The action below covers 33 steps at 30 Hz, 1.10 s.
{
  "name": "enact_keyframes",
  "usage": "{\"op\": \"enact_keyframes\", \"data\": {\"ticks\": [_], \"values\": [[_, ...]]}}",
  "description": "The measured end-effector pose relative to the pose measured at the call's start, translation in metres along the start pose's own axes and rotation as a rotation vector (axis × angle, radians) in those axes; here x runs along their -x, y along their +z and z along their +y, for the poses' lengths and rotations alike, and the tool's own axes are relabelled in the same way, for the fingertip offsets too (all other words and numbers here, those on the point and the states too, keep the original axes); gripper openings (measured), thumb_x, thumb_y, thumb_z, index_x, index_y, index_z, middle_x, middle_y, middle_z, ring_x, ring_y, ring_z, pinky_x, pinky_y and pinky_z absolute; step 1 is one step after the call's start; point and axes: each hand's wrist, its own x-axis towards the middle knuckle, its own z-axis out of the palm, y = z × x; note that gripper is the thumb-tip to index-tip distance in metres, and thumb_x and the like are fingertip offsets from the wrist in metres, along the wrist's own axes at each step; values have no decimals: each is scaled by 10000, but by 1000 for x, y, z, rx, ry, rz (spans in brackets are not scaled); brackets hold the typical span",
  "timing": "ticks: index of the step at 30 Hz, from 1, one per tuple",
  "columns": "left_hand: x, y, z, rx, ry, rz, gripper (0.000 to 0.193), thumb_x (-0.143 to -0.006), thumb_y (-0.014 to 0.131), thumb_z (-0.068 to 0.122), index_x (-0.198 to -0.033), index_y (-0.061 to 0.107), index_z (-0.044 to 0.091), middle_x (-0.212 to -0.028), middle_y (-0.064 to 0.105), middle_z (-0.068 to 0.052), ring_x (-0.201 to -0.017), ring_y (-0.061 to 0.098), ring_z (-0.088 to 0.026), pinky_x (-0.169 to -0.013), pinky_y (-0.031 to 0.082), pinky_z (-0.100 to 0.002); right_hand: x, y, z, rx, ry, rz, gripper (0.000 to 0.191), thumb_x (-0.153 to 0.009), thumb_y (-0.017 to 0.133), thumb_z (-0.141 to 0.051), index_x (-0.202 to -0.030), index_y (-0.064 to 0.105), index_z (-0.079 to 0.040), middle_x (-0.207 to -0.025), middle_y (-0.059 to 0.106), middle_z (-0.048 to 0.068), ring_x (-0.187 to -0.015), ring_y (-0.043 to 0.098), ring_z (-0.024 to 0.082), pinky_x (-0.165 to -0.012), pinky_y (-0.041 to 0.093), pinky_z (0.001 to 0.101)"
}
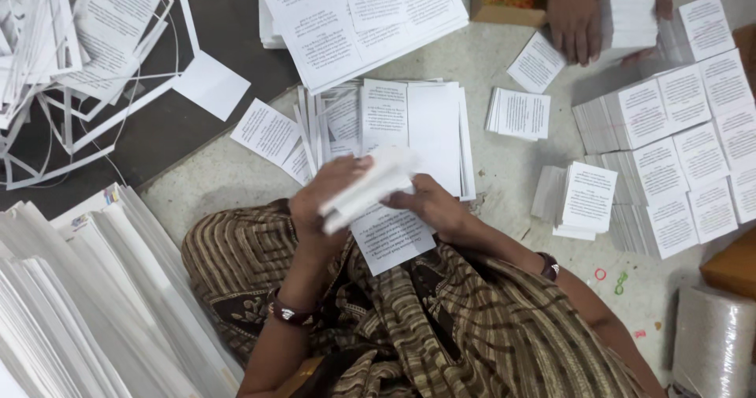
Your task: The person sits on the floor and folds printed sheets in half by hand, then stacks them into neat piles. The person repeatedly picks up sheets, folds them, and places them into growing stacks on the floor.
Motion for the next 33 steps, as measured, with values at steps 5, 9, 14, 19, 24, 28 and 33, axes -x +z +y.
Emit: {"op": "enact_keyframes", "data": {"ticks": [5,9,14,19,24,28,33], "values": [[-11,-19,-25,803,-464,291,368,-886,814,23,-1209,675,-87,-1124,739,-222,-1035,732,-306,-957,619,-430,-9,-17,-29,498,68,-4,629,-933,607,-408,-1474,458,-124,-1115,753,139,-853,767,230,-721,623,350],[-34,-16,-22,502,-447,37,448,-802,822,16,-1204,623,15,-1107,711,-131,-1063,708,-232,-924,610,-364,3,-74,-56,972,-55,165,343,-988,624,-389,-1221,631,-137,-801,768,65,-634,704,206,-547,530,347],[-56,28,-40,-187,-138,-137,343,-818,847,15,-1110,667,13,-1054,739,-129,-962,732,-236,-841,566,-336,22,-121,-39,1185,-294,507,268,-869,768,-278,-1071,700,-116,-863,741,101,-750,697,286,-671,532,426],[-43,76,-113,-117,-313,-225,288,-770,780,-66,-1015,649,11,-1030,745,-112,-988,730,-243,-881,552,-343,-22,-124,45,1132,-252,556,341,-870,778,-241,-1180,699,-125,-1046,732,115,-920,694,330,-798,545,452],[-17,78,-166,59,-445,-219,341,-822,730,-72,-1131,630,31,-1210,719,-110,-1209,661,-255,-1035,509,-348,-12,-149,132,910,-298,738,345,-849,797,-126,-1181,705,-135,-1137,754,101,-1005,714,306,-848,577,398],[-18,89,-175,74,-320,-207,490,-821,756,-24,-1265,557,30,-1364,618,-158,-1439,497,-312,-1197,396,-407,-40,-143,163,-93,-459,725,601,-876,748,49,-1410,490,-42,-1314,658,146,-1216,634,232,-1057,529,376],[-17,101,-170,83,-304,-163,625,-828,755,65,-1384,470,39,-1458,527,-175,-1414,470,-311,-1195,384,-417,-70,-117,173,-334,-539,679,857,-859,687,47,-1583,249,-90,-1476,534,169,-1315,548,213,-1129,475,345]]}}
